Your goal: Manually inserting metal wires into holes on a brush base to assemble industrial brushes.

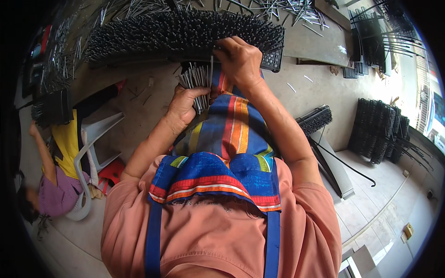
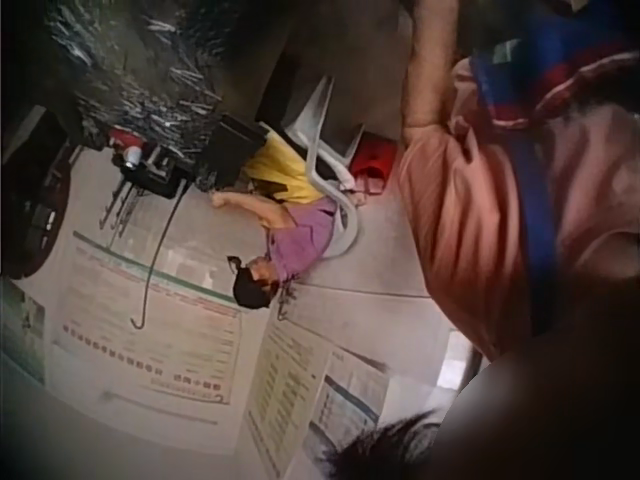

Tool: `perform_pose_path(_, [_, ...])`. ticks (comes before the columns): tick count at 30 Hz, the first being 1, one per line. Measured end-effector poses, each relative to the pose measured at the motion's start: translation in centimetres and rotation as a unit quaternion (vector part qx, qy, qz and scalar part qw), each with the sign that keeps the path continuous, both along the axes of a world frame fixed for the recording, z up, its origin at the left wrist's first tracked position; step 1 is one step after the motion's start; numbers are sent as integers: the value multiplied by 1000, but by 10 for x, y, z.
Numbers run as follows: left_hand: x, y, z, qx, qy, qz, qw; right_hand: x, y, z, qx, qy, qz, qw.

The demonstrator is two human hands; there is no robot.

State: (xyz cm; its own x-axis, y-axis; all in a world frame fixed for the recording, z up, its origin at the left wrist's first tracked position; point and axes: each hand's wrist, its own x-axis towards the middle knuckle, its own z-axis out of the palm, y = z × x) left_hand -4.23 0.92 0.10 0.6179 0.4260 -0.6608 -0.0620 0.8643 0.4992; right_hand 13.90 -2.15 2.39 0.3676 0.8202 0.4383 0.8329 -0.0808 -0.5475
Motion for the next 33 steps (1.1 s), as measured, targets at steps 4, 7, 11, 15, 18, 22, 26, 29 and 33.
perform_pose_path(4, [7, 4, 16, 39, -19, -46, 998, -1, -21, 6, -190, 320, 2, 928])
perform_pose_path(7, [15, -1, 14, 27, -44, -33, 998, 0, -31, 7, -209, 529, 10, 822])
perform_pose_path(11, [11, -3, -1, 3, -36, 15, 999, 6, -32, 7, -61, 559, -54, 825])
perform_pose_path(15, [8, -9, -8, -3, 27, -17, 999, 13, -20, 3, 94, 408, -95, 903])
perform_pose_path(18, [7, -11, -12, 17, 37, -47, 998, 20, -12, -9, 113, 277, -86, 950])
perform_pose_path(22, [5, -13, -13, 23, 13, -29, 999, 17, -14, -4, 101, 190, -46, 976])
perform_pose_path(26, [4, -11, -12, -5, 33, -27, 999, 16, -14, 3, 125, 192, -59, 972])
perform_pose_path(29, [8, -12, -11, 27, 30, -21, 999, 15, -14, -5, 90, 162, -76, 980])
perform_pose_path(33, [5, -10, -8, 18, 23, -18, 999, 7, -12, 4, 88, 92, -63, 990])
